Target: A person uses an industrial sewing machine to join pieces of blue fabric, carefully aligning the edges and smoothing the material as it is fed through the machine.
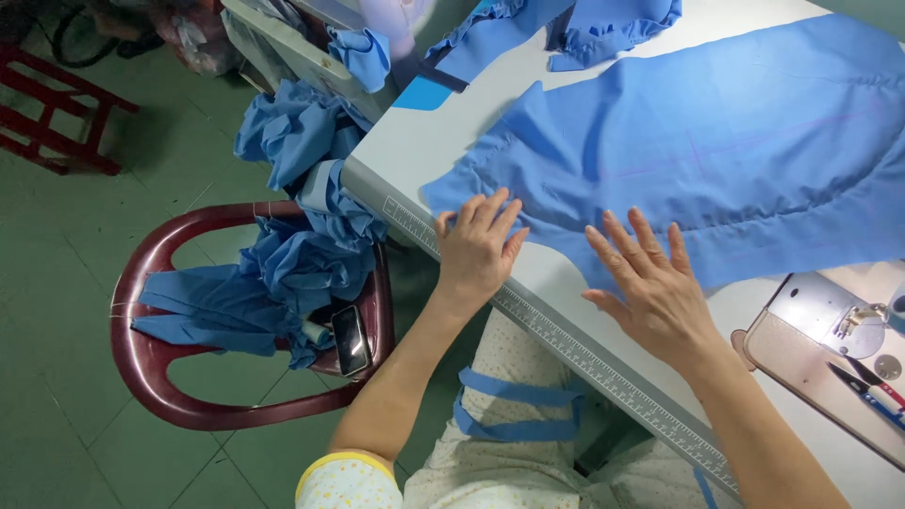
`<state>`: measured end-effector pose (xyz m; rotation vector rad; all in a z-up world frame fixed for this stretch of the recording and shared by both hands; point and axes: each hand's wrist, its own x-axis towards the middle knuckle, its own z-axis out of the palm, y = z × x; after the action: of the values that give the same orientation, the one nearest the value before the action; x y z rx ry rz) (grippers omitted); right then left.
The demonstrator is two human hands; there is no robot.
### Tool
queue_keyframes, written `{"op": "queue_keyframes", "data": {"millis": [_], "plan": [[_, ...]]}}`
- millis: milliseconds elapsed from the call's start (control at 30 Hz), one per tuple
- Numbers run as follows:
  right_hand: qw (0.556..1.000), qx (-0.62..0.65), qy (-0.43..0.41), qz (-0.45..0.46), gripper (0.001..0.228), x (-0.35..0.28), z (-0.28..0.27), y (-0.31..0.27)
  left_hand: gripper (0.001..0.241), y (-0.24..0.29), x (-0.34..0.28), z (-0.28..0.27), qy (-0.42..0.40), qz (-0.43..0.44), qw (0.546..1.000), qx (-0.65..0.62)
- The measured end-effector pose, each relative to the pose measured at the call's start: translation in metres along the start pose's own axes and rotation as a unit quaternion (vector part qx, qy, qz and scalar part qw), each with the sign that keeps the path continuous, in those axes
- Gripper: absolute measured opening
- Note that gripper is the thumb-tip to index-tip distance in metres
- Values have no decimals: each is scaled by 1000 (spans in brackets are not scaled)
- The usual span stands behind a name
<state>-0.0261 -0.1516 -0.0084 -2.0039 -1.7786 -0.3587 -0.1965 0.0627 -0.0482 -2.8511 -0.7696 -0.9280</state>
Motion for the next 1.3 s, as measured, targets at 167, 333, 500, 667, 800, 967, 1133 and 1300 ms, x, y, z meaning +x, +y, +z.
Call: {"op": "queue_keyframes", "data": {"millis": [167,333,500,667,800,967,1133,1300], "plan": [[992,-12,-115,54,68,-11,11,20,22,-32,2,-3,16,14,1000,-16],[991,-17,-119,64,67,-10,8,17,29,-10,14,-12,-5,53,998,-36],[987,-15,-134,84,65,-8,5,15,42,5,12,-6,-57,91,988,-108],[992,-9,-112,64,65,-10,7,17,39,0,12,1,-71,20,992,-103],[992,-28,-100,70,63,-10,7,16,38,-1,11,0,-58,41,994,-83],[993,-107,-16,40,57,-20,17,20,38,-1,12,-4,-66,30,993,-92],[992,-116,10,39,55,-22,23,20,39,-3,10,0,-57,35,994,-85],[990,-126,25,52,58,-18,17,19,38,-1,11,-3,-53,30,993,-97]]}}
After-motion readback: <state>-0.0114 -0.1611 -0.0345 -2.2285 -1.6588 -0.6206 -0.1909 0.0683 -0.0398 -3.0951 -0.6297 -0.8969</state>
